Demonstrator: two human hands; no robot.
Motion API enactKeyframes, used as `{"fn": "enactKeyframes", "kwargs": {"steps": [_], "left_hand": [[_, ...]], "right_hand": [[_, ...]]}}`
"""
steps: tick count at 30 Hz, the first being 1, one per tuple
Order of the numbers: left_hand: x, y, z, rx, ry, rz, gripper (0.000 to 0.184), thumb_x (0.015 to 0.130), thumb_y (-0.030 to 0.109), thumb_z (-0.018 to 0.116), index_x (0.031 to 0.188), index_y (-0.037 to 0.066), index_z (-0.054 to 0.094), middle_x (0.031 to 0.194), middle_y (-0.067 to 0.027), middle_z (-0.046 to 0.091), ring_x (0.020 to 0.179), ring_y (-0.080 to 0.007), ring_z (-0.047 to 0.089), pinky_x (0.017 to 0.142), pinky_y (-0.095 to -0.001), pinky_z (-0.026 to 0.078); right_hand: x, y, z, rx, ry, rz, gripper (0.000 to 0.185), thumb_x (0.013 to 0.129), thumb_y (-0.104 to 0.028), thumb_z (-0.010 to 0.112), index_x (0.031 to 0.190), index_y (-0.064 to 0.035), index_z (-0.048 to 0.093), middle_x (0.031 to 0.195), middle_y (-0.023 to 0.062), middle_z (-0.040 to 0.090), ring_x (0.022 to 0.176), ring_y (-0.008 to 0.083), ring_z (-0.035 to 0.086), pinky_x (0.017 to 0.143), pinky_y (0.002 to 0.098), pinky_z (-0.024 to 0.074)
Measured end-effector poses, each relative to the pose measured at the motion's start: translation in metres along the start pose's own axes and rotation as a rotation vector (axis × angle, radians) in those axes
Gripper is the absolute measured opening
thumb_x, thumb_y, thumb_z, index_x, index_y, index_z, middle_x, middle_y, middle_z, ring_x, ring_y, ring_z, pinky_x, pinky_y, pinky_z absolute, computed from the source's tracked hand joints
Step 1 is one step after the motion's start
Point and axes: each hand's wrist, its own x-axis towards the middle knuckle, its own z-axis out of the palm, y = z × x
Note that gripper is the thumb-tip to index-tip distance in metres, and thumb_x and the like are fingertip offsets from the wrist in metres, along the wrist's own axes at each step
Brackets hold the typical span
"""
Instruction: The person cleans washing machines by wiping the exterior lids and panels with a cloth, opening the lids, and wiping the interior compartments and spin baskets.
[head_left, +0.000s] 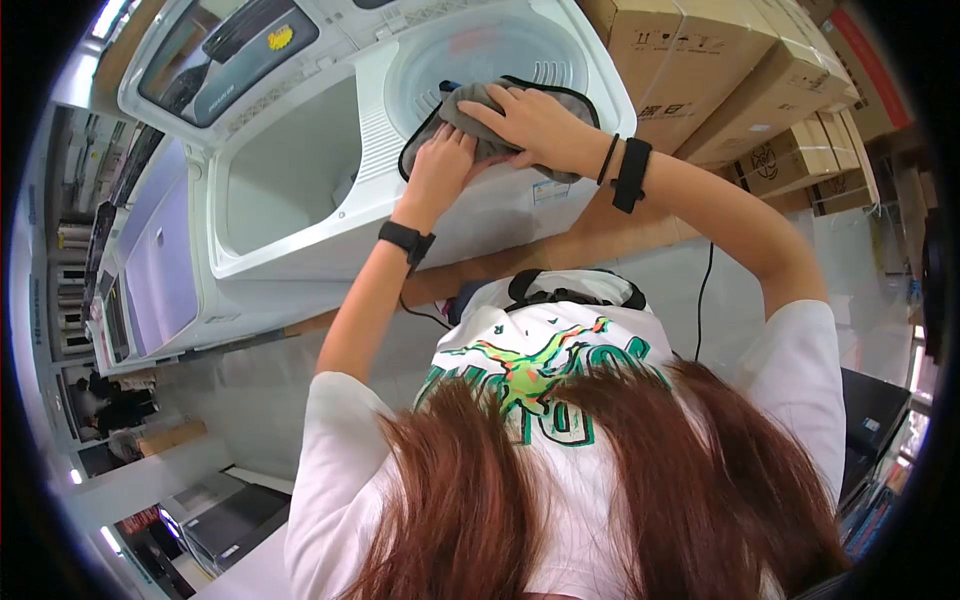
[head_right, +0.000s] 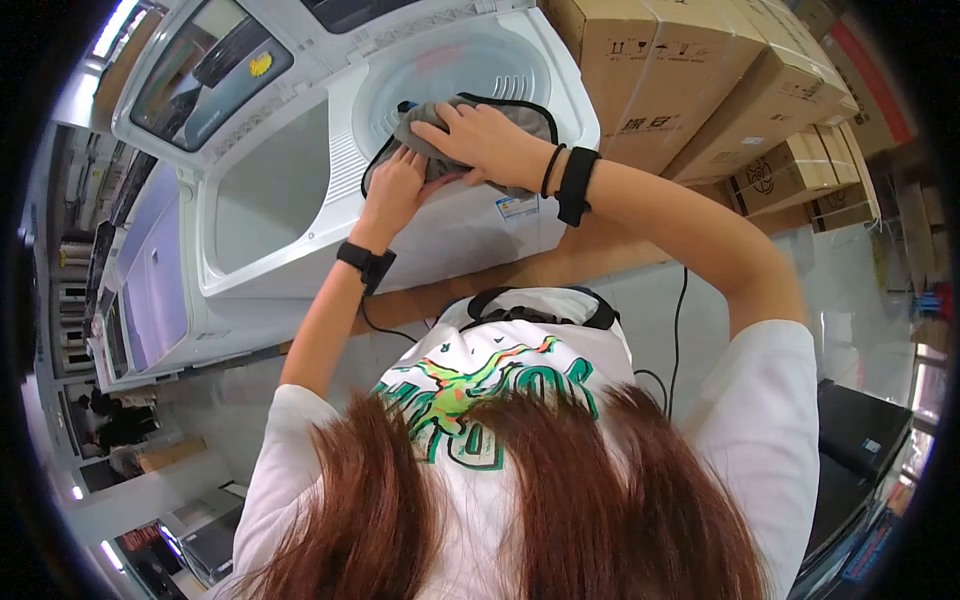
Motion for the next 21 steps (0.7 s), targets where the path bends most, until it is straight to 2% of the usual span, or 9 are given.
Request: {"fn": "enactKeyframes", "kwargs": {"steps": [1, 2, 5, 8, 12, 17, 21], "left_hand": [[-0.001, 0.001, 0.0, 0.001, 0.013, -0.002, 0.053, 0.085, 0.039, 0.069, 0.112, -0.005, 0.058, 0.112, -0.0198, 0.064, 0.103, -0.0344, 0.062, 0.08, -0.041, 0.053], [-0.001, 0.002, -0.003, -0.018, -0.004, -0.017, 0.047, 0.085, 0.037, 0.07, 0.106, -0.005, 0.06, 0.105, -0.0202, 0.064, 0.101, -0.0364, 0.061, 0.083, -0.0422, 0.053], [-0.001, 0.003, 0.0, -0.049, 0.026, -0.007, 0.049, 0.084, 0.033, 0.071, 0.112, -0.004, 0.057, 0.109, -0.0204, 0.062, 0.103, -0.0366, 0.06, 0.083, -0.0421, 0.052], [-0.002, 0.001, 0.003, -0.011, 0.065, 0.003, 0.055, 0.083, 0.034, 0.072, 0.119, -0.005, 0.056, 0.115, -0.0164, 0.063, 0.105, -0.0341, 0.061, 0.081, -0.0412, 0.053], [-0.003, 0.002, 0.002, -0.012, 0.07, -0.005, 0.056, 0.081, 0.031, 0.074, 0.121, -0.005, 0.056, 0.117, -0.0164, 0.062, 0.108, -0.0342, 0.06, 0.082, -0.0416, 0.053], [-0.001, 0.005, 0.002, 0.014, 0.112, 0.011, 0.053, 0.08, 0.028, 0.075, 0.119, -0.005, 0.057, 0.118, -0.0167, 0.062, 0.111, -0.0343, 0.058, 0.084, -0.0418, 0.052], [0.001, 0.005, -0.004, -0.045, 0.091, 0.008, 0.052, 0.078, 0.023, 0.076, 0.118, -0.002, 0.056, 0.113, -0.018, 0.061, 0.104, -0.0349, 0.059, 0.084, -0.0399, 0.052]], "right_hand": [[0.0, 0.001, -0.001, 0.031, 0.015, -0.019, 0.102, 0.055, -0.02, 0.087, 0.142, -0.0112, 0.034, 0.12, 0.0191, 0.05, 0.106, 0.0372, 0.056, 0.087, 0.0429, 0.0495], [0.001, 0.004, 0.0, 0.1, -0.003, -0.007, 0.104, 0.053, -0.017, 0.086, 0.142, -0.0121, 0.034, 0.12, 0.0189, 0.049, 0.109, 0.0382, 0.054, 0.089, 0.0432, 0.0484], [-0.003, 0.004, 0.0, 0.133, 0.039, -0.015, 0.104, 0.053, -0.015, 0.085, 0.143, -0.0124, 0.034, 0.121, 0.0181, 0.048, 0.111, 0.0382, 0.053, 0.09, 0.0438, 0.0478], [-0.006, 0.001, -0.003, 0.17, 0.072, -0.006, 0.104, 0.054, -0.012, 0.085, 0.144, -0.0162, 0.033, 0.127, 0.0182, 0.046, 0.114, 0.0396, 0.052, 0.094, 0.0445, 0.0483], [-0.008, -0.001, -0.004, 0.233, 0.105, 0.005, 0.106, 0.053, -0.01, 0.086, 0.145, -0.0199, 0.033, 0.131, 0.0188, 0.044, 0.115, 0.0403, 0.053, 0.096, 0.044, 0.049], [-0.012, -0.003, -0.004, 0.254, 0.148, -0.003, 0.106, 0.054, -0.008, 0.085, 0.145, -0.0199, 0.033, 0.133, 0.0194, 0.043, 0.111, 0.0405, 0.055, 0.094, 0.044, 0.0496], [-0.014, 0.004, 0.004, 0.406, 0.104, 0.08, 0.098, 0.059, -0.007, 0.083, 0.144, -0.0191, 0.034, 0.132, 0.019, 0.046, 0.108, 0.0414, 0.056, 0.089, 0.0444, 0.0507]]}}
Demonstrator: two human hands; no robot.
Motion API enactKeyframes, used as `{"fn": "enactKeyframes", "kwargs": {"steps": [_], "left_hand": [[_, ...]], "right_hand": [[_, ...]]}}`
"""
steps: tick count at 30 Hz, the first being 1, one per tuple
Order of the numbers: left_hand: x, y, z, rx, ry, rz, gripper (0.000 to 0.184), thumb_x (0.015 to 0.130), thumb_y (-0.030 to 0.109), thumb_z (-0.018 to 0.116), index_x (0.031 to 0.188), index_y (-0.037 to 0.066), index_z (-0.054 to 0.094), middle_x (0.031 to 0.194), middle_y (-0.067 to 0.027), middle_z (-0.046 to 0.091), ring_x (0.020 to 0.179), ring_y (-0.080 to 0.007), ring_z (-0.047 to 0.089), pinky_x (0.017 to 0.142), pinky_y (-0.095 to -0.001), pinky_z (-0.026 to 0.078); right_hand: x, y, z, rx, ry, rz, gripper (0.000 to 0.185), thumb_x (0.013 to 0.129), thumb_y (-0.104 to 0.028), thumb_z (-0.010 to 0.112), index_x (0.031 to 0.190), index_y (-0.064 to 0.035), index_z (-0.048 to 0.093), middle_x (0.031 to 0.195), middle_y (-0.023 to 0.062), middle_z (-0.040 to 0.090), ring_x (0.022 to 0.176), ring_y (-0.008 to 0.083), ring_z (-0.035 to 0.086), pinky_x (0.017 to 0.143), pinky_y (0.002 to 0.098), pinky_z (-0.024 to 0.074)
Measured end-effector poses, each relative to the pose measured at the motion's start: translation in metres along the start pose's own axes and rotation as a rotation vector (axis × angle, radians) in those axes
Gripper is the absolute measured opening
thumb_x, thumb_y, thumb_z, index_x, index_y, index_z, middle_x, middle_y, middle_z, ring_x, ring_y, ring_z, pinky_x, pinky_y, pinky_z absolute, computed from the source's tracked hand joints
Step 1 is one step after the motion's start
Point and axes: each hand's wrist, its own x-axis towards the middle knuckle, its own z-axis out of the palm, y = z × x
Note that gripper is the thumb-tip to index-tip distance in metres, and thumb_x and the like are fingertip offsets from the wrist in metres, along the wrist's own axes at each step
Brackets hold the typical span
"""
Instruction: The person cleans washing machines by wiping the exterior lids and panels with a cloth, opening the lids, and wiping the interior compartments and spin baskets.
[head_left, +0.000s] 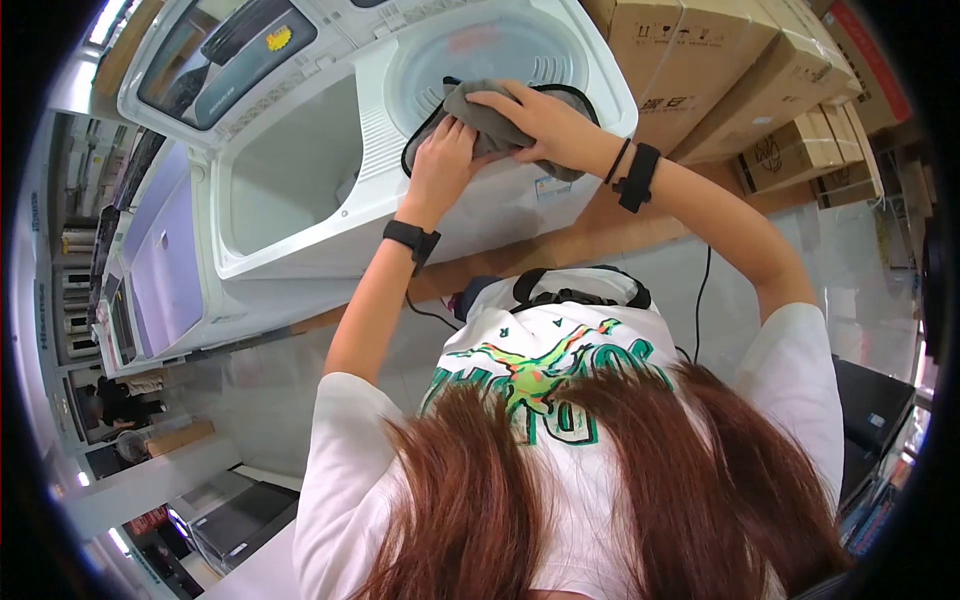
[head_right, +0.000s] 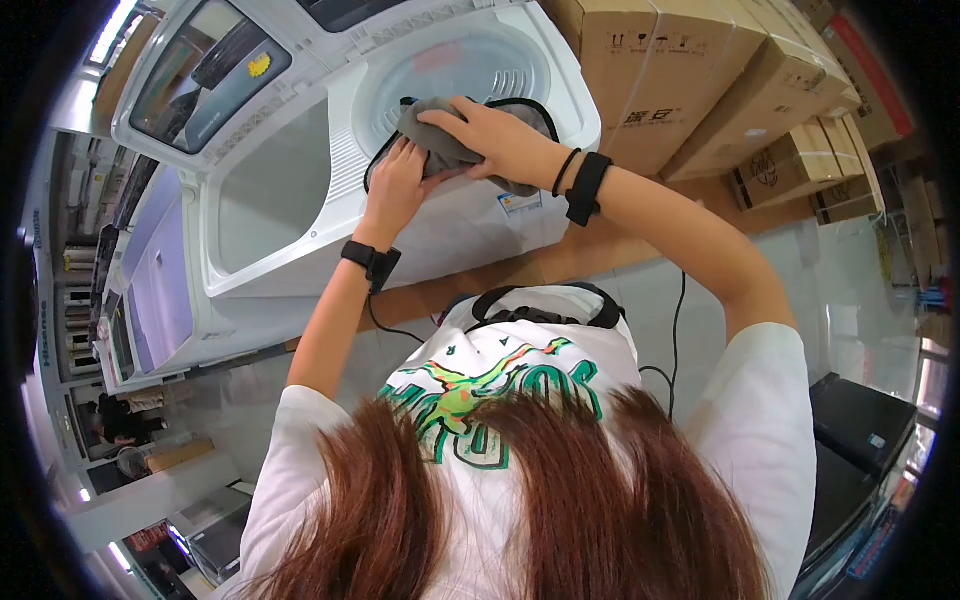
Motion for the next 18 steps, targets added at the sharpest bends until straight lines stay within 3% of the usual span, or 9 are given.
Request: {"fn": "enactKeyframes", "kwargs": {"steps": [3, 6, 9, 15, 18], "left_hand": [[0.0, 0.002, -0.002, -0.047, -0.021, -0.016, 0.046, 0.075, 0.02, 0.077, 0.112, -0.002, 0.058, 0.11, -0.0176, 0.061, 0.101, -0.0353, 0.059, 0.083, -0.0413, 0.051], [0.001, 0.001, -0.005, -0.194, -0.053, -0.047, 0.043, 0.072, 0.013, 0.077, 0.109, -0.002, 0.058, 0.109, -0.0179, 0.06, 0.101, -0.0368, 0.057, 0.085, -0.0435, 0.048], [0.003, 0.002, -0.002, -0.32, -0.047, -0.077, 0.042, 0.071, 0.004, 0.074, 0.109, -0.002, 0.057, 0.108, -0.0196, 0.059, 0.104, -0.0394, 0.055, 0.089, -0.0453, 0.045], [0.001, 0.011, 0.006, -0.267, -0.033, -0.06, 0.045, 0.068, -0.008, 0.059, 0.113, -0.007, 0.052, 0.109, -0.0259, 0.056, 0.107, -0.0449, 0.05, 0.093, -0.0476, 0.043], [-0.002, 0.012, 0.009, -0.252, -0.047, -0.069, 0.049, 0.067, -0.009, 0.055, 0.116, -0.009, 0.049, 0.111, -0.0284, 0.054, 0.109, -0.0469, 0.049, 0.096, -0.049, 0.041]], "right_hand": [[0.0, -0.003, 0.001, -0.026, -0.045, 0.115, 0.086, 0.065, -0.004, 0.08, 0.139, -0.0138, 0.037, 0.119, 0.0208, 0.053, 0.105, 0.0401, 0.058, 0.088, 0.0444, 0.0503], [0.0, 0.007, 0.001, 0.011, 0.002, 0.042, 0.079, 0.067, -0.001, 0.075, 0.135, -0.0134, 0.039, 0.105, 0.0211, 0.06, 0.096, 0.041, 0.061, 0.082, 0.0461, 0.0507], [-0.003, 0.008, 0.005, 0.117, 0.025, 0.103, 0.073, 0.068, 0.005, 0.067, 0.133, -0.0107, 0.039, 0.095, 0.0227, 0.062, 0.09, 0.0427, 0.061, 0.076, 0.0485, 0.0492], [-0.008, -0.009, 0.015, 0.083, 0.158, 0.071, 0.071, 0.065, 0.013, 0.056, 0.132, -0.0026, 0.037, 0.089, 0.0267, 0.061, 0.089, 0.0479, 0.058, 0.073, 0.0511, 0.0465], [-0.01, -0.009, 0.019, 0.158, 0.176, 0.113, 0.075, 0.063, 0.016, 0.05, 0.133, -0.0062, 0.036, 0.091, 0.0254, 0.06, 0.09, 0.0497, 0.054, 0.074, 0.0507, 0.0435]]}}
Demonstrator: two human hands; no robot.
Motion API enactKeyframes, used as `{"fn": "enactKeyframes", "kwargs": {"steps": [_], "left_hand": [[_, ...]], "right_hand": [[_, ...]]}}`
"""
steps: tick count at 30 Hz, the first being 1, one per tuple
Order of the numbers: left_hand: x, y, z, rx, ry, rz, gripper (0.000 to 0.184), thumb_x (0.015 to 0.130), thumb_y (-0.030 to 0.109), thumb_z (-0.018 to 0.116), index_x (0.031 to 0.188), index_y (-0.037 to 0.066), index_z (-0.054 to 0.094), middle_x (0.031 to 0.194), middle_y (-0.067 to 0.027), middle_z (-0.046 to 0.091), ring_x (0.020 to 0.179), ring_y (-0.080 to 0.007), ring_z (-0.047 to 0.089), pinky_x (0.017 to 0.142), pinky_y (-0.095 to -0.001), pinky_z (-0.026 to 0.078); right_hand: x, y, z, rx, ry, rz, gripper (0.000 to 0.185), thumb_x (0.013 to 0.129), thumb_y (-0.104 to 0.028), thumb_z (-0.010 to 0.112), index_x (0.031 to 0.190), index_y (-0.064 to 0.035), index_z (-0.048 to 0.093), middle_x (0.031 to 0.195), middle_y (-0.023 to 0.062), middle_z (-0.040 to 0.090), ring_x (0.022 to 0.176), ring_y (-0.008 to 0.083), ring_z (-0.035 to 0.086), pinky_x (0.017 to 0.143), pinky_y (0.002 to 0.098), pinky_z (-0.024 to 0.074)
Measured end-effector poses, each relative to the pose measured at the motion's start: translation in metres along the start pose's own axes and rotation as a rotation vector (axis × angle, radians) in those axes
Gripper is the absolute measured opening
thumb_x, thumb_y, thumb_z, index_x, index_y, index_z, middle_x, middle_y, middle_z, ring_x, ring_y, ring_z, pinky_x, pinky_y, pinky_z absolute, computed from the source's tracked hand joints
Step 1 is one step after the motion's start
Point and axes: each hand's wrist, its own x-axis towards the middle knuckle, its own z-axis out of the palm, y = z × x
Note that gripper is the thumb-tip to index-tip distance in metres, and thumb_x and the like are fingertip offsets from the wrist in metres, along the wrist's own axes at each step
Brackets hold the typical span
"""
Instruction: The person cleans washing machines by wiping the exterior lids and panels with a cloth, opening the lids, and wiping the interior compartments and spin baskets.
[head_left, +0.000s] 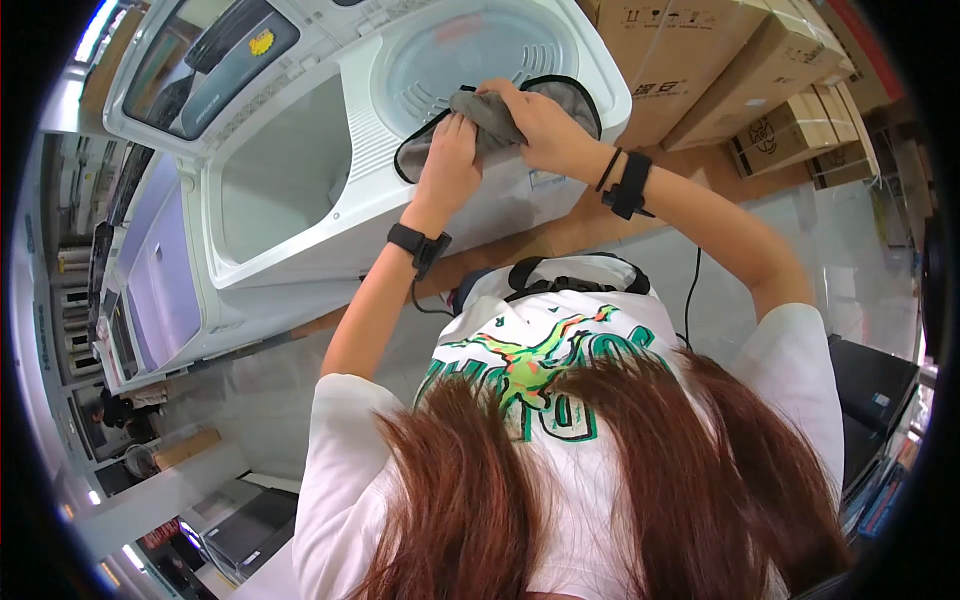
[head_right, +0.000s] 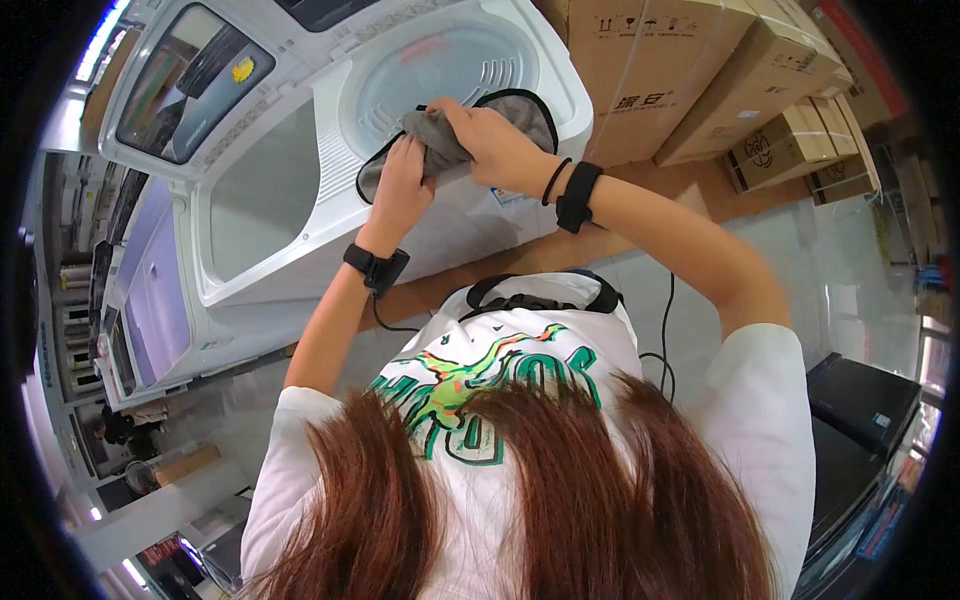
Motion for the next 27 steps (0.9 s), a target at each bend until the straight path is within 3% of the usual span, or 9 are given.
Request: {"fn": "enactKeyframes", "kwargs": {"steps": [3, 6, 9, 20, 27], "left_hand": [[0.0, 0.001, 0.001, 0.022, 0.013, 0.022, 0.049, 0.067, -0.01, 0.054, 0.116, -0.01, 0.049, 0.113, -0.028, 0.054, 0.11, -0.0465, 0.047, 0.097, -0.0489, 0.04], [-0.002, 0.003, 0.001, 0.011, 0.022, 0.024, 0.049, 0.066, -0.012, 0.053, 0.115, -0.01, 0.049, 0.114, -0.0266, 0.053, 0.11, -0.045, 0.047, 0.097, -0.048, 0.04], [-0.001, 0.004, 0.0, -0.043, 0.028, 0.01, 0.051, 0.066, -0.011, 0.051, 0.117, -0.01, 0.049, 0.114, -0.0292, 0.053, 0.112, -0.0482, 0.046, 0.099, -0.0494, 0.04], [-0.002, 0.001, -0.001, -0.142, 0.079, -0.015, 0.058, 0.062, -0.014, 0.055, 0.119, -0.005, 0.051, 0.116, -0.0243, 0.055, 0.112, -0.0454, 0.048, 0.096, -0.0466, 0.042], [-0.006, 0.004, 0.005, 0.067, 0.018, -0.029, 0.059, 0.064, -0.01, 0.058, 0.122, -0.013, 0.046, 0.124, -0.0284, 0.049, 0.118, -0.0463, 0.044, 0.103, -0.0472, 0.038]], "right_hand": [[-0.003, -0.003, 0.0, 0.01, -0.034, 0.083, 0.073, 0.063, 0.017, 0.05, 0.131, -0.0054, 0.036, 0.098, 0.0246, 0.06, 0.095, 0.0482, 0.054, 0.078, 0.0489, 0.0443], [-0.006, -0.002, 0.007, -0.045, 0.081, -0.016, 0.064, 0.065, 0.015, 0.054, 0.124, -0.0033, 0.039, 0.094, 0.0262, 0.06, 0.095, 0.0474, 0.056, 0.077, 0.0506, 0.0428], [-0.011, -0.005, 0.007, -0.035, 0.014, 0.115, 0.071, 0.063, 0.017, 0.05, 0.129, -0.0054, 0.036, 0.118, 0.0203, 0.056, 0.107, 0.0444, 0.052, 0.088, 0.0447, 0.0443], [-0.012, -0.013, 0.005, -0.008, 0.08, 0.096, 0.063, 0.064, 0.016, 0.053, 0.121, -0.0045, 0.04, 0.109, 0.0209, 0.058, 0.106, 0.0437, 0.052, 0.087, 0.0478, 0.042], [-0.01, -0.012, 0.003, -0.012, 0.065, 0.107, 0.065, 0.064, 0.017, 0.054, 0.123, -0.0054, 0.041, 0.11, 0.0208, 0.057, 0.108, 0.0438, 0.051, 0.089, 0.0469, 0.0421]]}}
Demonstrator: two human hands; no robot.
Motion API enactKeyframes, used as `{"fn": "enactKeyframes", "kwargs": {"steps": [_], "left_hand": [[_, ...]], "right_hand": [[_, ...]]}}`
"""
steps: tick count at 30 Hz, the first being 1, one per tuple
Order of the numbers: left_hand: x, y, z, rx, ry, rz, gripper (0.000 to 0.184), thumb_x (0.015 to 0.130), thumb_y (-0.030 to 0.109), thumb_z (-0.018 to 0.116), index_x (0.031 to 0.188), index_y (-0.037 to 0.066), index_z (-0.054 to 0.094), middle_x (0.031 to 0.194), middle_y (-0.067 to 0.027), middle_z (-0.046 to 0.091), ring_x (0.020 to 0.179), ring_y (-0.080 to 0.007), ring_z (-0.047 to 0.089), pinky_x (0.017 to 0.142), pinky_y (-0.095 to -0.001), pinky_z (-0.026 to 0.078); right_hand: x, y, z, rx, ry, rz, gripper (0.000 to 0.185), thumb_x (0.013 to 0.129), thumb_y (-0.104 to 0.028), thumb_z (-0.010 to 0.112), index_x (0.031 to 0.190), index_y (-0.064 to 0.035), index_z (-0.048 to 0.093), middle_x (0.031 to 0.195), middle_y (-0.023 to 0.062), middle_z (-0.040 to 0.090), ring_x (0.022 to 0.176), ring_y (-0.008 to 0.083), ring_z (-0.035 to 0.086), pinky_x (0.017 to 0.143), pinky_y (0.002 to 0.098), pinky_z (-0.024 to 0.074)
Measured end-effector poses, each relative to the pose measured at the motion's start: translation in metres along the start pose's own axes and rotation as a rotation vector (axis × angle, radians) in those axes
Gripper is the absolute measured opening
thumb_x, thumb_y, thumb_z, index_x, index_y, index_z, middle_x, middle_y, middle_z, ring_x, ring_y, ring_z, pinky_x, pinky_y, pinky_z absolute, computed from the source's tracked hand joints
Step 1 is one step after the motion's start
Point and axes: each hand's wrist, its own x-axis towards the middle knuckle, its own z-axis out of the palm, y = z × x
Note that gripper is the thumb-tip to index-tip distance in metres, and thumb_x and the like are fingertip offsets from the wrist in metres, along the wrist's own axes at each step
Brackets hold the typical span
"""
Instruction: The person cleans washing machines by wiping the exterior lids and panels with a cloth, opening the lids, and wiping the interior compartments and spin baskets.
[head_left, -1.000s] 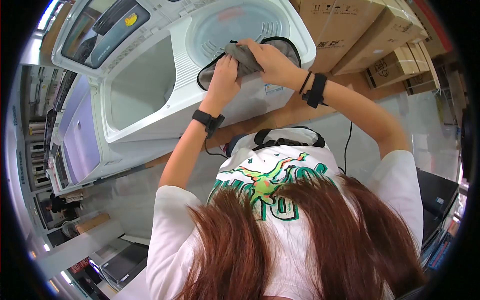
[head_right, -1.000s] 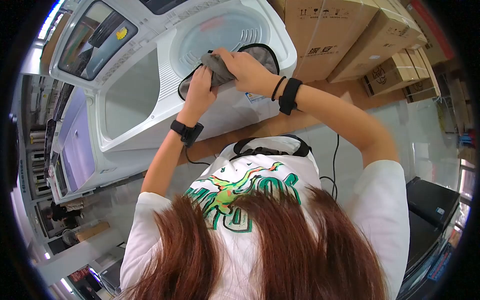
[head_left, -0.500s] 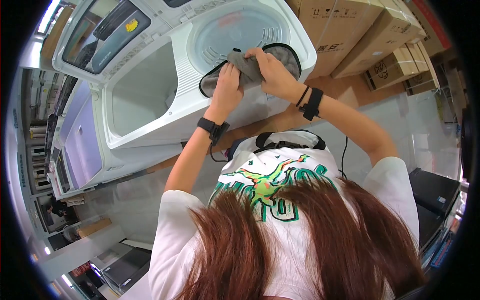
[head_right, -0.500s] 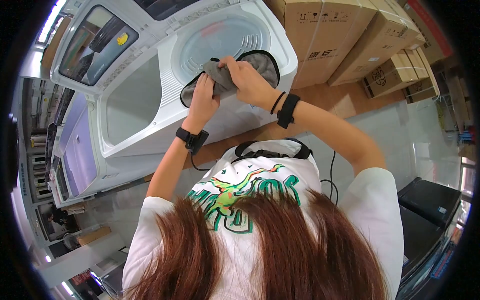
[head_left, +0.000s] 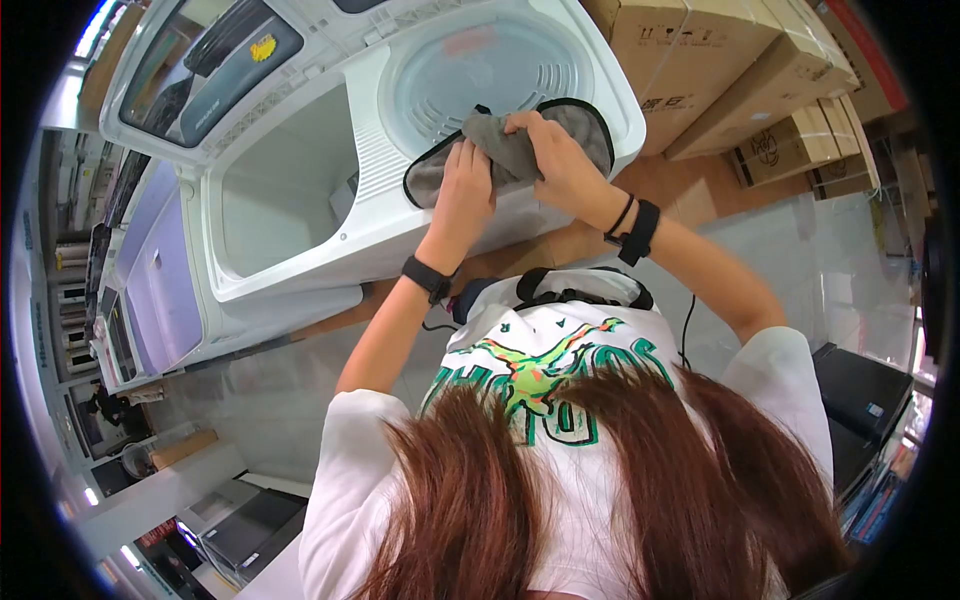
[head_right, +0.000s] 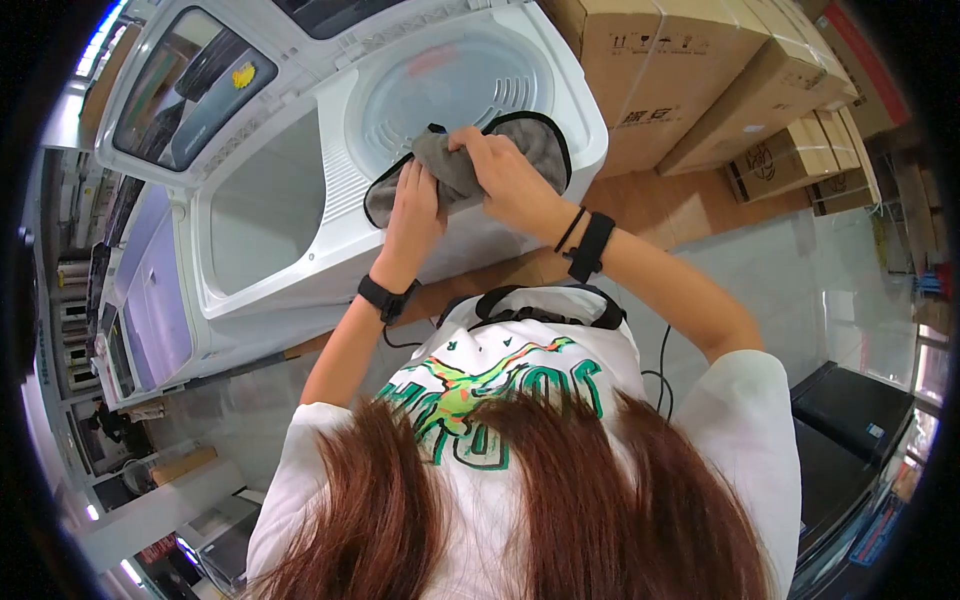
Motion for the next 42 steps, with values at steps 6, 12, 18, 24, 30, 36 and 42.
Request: {"fn": "enactKeyframes", "kwargs": {"steps": [6, 12, 18, 24, 30, 36, 42], "left_hand": [[0.018, -0.005, -0.022, 0.12, 0.142, 0.153, 0.056, 0.063, 0.0, 0.059, 0.115, -0.017, 0.048, 0.117, -0.0316, 0.048, 0.117, -0.0518, 0.042, 0.106, -0.0532, 0.034], [0.089, -0.005, -0.08, -0.021, 0.377, 0.126, 0.053, 0.064, 0.0, 0.054, 0.117, -0.01, 0.05, 0.117, -0.0276, 0.053, 0.113, -0.0485, 0.045, 0.103, -0.0532, 0.036], [0.174, -0.056, -0.101, 0.1, 0.773, 0.281, 0.04, 0.083, -0.001, 0.056, 0.123, -0.002, 0.057, 0.123, -0.0215, 0.06, 0.117, -0.0388, 0.054, 0.101, -0.0443, 0.042], [0.244, -0.104, -0.133, 0.123, 0.659, 0.244, 0.046, 0.081, -0.004, 0.056, 0.126, -0.001, 0.055, 0.125, -0.0238, 0.058, 0.118, -0.0415, 0.053, 0.102, -0.0457, 0.041], [0.293, -0.183, -0.124, 0.257, 0.62, 0.335, 0.054, 0.074, -0.005, 0.055, 0.128, 0.0, 0.056, 0.129, -0.0227, 0.056, 0.129, -0.0421, 0.044, 0.108, -0.05, 0.037], [0.295, -0.172, -0.117, 0.406, 0.552, 0.368, 0.058, 0.072, -0.01, 0.053, 0.128, 0.003, 0.058, 0.133, -0.0192, 0.054, 0.14, -0.0433, 0.03, 0.115, -0.0564, 0.024], [0.256, -0.208, -0.057, 0.384, 0.384, 0.239, 0.039, 0.077, -0.009, 0.051, 0.113, -0.001, 0.062, 0.132, -0.0194, 0.053, 0.14, -0.0431, 0.029, 0.116, -0.0587, 0.021]], "right_hand": [[0.028, -0.032, -0.033, -0.017, 0.098, -0.103, 0.063, 0.065, 0.016, 0.055, 0.122, -0.0062, 0.044, 0.108, 0.0186, 0.058, 0.106, 0.0427, 0.052, 0.09, 0.0455, 0.0423], [0.092, -0.051, -0.071, -0.032, 0.136, -0.115, 0.071, 0.068, 0.016, 0.055, 0.132, -0.0146, 0.045, 0.129, 0.0167, 0.053, 0.117, 0.0418, 0.049, 0.098, 0.047, 0.0418], [0.187, -0.036, -0.099, -0.029, 0.405, -0.618, 0.053, 0.074, 0.013, 0.051, 0.123, -0.0047, 0.042, 0.112, 0.0259, 0.055, 0.109, 0.0474, 0.053, 0.09, 0.0443, 0.0452], [0.273, -0.009, -0.113, -0.112, 0.506, -0.7, 0.059, 0.07, 0.013, 0.053, 0.126, -0.003, 0.044, 0.117, 0.0247, 0.055, 0.114, 0.0456, 0.052, 0.098, 0.0429, 0.042], [0.316, 0.026, -0.115, -0.343, 0.486, -0.754, 0.057, 0.074, 0.009, 0.054, 0.13, -0.0021, 0.049, 0.13, 0.0239, 0.051, 0.124, 0.0448, 0.045, 0.107, 0.046, 0.0359], [0.319, 0.081, -0.095, -0.522, 0.454, -0.616, 0.083, 0.08, 0.008, 0.05, 0.148, -0.0369, 0.037, 0.16, 0.0061, 0.024, 0.141, 0.0357, 0.032, 0.115, 0.0563, 0.0239], [0.284, 0.125, -0.056, -0.668, 0.197, -0.405, 0.075, 0.084, 0.002, 0.048, 0.148, -0.0353, 0.038, 0.159, 0.002, 0.027, 0.144, 0.0266, 0.029, 0.116, 0.053, 0.0242]]}}
